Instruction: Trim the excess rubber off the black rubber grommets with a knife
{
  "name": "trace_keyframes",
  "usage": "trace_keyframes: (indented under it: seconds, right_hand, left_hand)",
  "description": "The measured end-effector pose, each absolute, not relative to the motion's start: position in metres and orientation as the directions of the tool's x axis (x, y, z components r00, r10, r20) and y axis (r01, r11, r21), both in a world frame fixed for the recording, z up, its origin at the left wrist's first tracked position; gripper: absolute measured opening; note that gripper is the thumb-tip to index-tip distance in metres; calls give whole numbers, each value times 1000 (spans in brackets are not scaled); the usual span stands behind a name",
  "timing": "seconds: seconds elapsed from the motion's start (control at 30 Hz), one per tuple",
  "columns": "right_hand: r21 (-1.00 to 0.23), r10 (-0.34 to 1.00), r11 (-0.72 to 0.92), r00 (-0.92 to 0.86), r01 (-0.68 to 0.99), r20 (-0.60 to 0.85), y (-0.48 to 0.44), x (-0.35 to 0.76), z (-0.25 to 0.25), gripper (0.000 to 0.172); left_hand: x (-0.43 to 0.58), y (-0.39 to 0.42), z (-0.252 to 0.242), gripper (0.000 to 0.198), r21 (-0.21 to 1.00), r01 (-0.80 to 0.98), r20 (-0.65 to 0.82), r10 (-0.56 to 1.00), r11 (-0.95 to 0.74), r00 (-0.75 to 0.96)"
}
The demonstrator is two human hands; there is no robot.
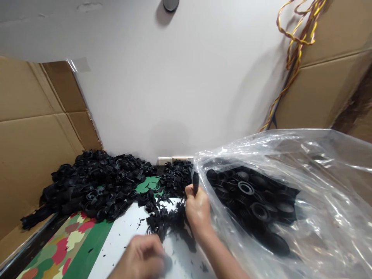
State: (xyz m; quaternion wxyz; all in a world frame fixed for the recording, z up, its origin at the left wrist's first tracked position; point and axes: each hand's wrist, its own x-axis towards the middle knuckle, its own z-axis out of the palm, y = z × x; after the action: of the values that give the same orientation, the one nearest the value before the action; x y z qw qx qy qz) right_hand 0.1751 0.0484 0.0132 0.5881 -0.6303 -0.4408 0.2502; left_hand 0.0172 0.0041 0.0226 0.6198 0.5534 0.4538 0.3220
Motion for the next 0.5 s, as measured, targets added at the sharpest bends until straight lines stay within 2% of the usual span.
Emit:
trace_keyframes:
  seconds: [0.1, 0.2, 0.37, 0.5]
  right_hand:
    - [-953, 889, 118, 398, 280, 227, 49, 184, 12, 21]
    - [-945, 924, 163, 292, 285, 247, 41, 181, 9, 20]
    - [-903, 906, 313, 192, 294, 376, 30, 178, 10, 23]
    - [-940, 929, 243, 222, 241, 297, 26, 177, 12, 21]
  left_hand:
    - [14, 11, 19, 29, 977, -105, -145, 943, 184, 299]
    - [9, 19, 20, 41, 957, -233, -105, 957, 171, 272]
    - [7, 20, 20, 42, 928, -319, -118, 962, 195, 246]
    - [7, 19, 17, 38, 907, -331, -184, 950, 262, 251]
